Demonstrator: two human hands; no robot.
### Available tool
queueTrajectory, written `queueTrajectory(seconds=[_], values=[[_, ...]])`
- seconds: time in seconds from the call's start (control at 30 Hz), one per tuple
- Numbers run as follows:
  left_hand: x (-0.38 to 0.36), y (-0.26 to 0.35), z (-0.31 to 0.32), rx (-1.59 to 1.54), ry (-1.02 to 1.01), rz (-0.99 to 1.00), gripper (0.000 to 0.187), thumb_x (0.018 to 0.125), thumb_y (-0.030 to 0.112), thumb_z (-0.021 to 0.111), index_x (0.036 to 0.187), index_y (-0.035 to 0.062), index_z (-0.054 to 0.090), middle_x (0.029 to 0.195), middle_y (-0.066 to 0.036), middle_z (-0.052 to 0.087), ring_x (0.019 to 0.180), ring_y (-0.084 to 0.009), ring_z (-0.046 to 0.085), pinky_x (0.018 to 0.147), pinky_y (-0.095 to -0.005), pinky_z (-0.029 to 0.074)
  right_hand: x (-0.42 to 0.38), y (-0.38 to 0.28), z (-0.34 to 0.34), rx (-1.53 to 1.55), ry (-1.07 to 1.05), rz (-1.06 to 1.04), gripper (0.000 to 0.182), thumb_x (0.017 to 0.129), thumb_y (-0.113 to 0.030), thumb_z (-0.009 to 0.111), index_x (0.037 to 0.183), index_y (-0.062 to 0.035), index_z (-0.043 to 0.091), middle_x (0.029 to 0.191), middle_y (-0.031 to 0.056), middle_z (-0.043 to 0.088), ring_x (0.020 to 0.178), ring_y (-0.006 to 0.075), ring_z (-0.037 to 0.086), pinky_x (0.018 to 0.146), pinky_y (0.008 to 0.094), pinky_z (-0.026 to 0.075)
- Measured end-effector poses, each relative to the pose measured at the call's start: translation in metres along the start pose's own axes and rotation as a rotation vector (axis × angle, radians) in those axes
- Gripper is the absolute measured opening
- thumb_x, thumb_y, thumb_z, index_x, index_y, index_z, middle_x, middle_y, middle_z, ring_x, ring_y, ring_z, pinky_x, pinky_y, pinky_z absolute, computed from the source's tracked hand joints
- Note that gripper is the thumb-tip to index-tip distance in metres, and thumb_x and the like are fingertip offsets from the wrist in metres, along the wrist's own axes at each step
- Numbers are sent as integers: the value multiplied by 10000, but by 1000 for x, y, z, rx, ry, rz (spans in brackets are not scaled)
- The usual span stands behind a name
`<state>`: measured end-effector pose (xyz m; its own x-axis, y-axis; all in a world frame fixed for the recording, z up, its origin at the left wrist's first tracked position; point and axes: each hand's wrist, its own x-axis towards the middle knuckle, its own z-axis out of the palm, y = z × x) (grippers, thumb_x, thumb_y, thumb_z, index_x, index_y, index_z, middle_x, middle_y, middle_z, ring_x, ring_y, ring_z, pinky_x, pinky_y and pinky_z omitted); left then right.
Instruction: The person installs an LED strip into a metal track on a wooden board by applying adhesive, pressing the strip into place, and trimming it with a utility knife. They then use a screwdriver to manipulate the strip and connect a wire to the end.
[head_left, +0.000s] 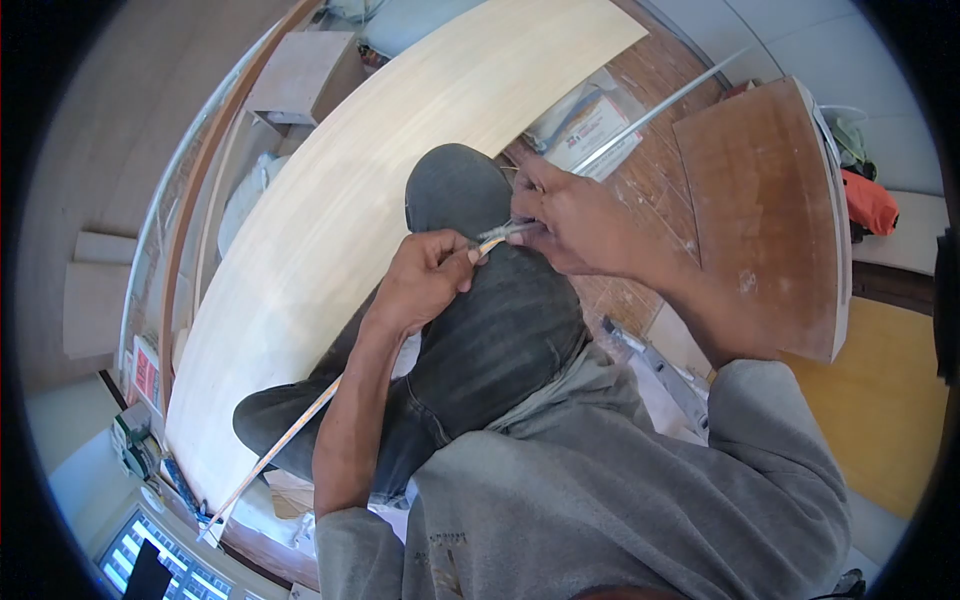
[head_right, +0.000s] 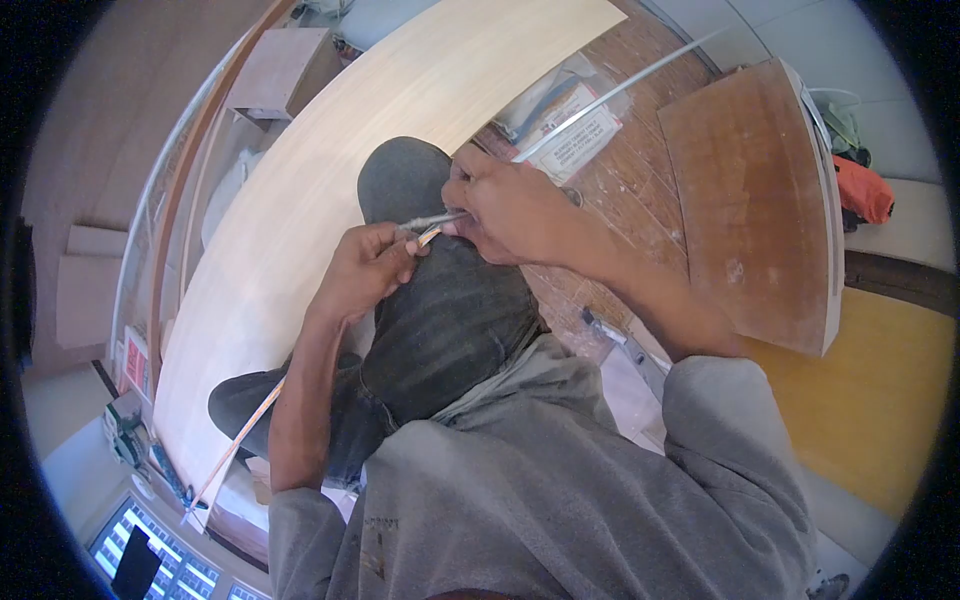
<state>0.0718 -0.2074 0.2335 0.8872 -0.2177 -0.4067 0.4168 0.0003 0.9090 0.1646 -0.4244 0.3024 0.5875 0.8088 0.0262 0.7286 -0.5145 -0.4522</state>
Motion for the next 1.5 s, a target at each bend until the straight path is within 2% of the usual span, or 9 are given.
queueTrajectory(seconds=[0.07,0.13,0.53,0.73,0.9,1.13,1.3,1.4,1.5], values=[[1,-2,1,-4,-2,8,211,1032,193,615,961,17,705,680,14,572,545,-48,456,479,-227,330,7,5,-2,18,-41,41,151,812,-139,764,857,-19,683,1016,160,615,911,364,652,733,466,535],[1,-1,2,-5,-2,18,224,1037,208,614,977,15,711,682,12,571,541,-49,451,478,-228,327,13,9,-4,-1,-164,46,221,830,-130,768,821,23,609,1163,216,567,1000,409,644,850,494,524],[8,-12,6,139,94,19,269,1009,234,659,874,8,718,630,7,562,565,-72,468,519,-275,352,22,0,-1,-68,-271,133,211,854,-136,749,829,43,639,1103,270,565,985,427,655,847,506,531],[7,-8,5,266,129,64,280,1008,232,652,860,4,722,616,12,553,554,-74,465,511,-275,351,21,8,0,-73,-264,39,214,869,-142,743,840,41,636,1047,262,574,981,434,655,851,511,531],[-2,5,-10,-162,-91,-119,315,1054,273,580,974,-1,714,643,9,564,531,-62,469,480,-235,358,27,4,-8,-28,-254,48,220,873,-150,746,858,37,632,1026,244,584,957,431,651,831,515,517],[-9,22,-12,19,-59,-111,279,1061,241,565,1020,4,705,687,-8,596,539,-69,497,496,-230,395,30,2,-19,48,-217,-37,222,853,-130,761,862,21,599,991,193,590,918,418,639,803,490,509],[-14,26,6,363,185,136,190,1016,128,607,1089,-25,692,757,-42,666,618,-118,592,573,-289,476,16,-2,-27,-10,-107,-124,212,850,-131,760,891,-2,597,957,166,595,892,397,640,759,473,523],[-11,25,13,229,208,223,173,957,76,635,1075,-31,703,748,-164,710,696,-219,715,692,-362,556,10,-15,-35,-195,-63,-154,202,862,-173,742,899,-22,612,931,137,608,880,352,653,738,449,551],[-8,24,17,338,244,214,211,941,61,650,1131,-8,709,765,-181,720,716,-264,732,703,-375,554,4,-31,-46,-406,-73,-238,186,865,-202,711,894,-40,625,884,114,629,894,306,669,715,432,577]])
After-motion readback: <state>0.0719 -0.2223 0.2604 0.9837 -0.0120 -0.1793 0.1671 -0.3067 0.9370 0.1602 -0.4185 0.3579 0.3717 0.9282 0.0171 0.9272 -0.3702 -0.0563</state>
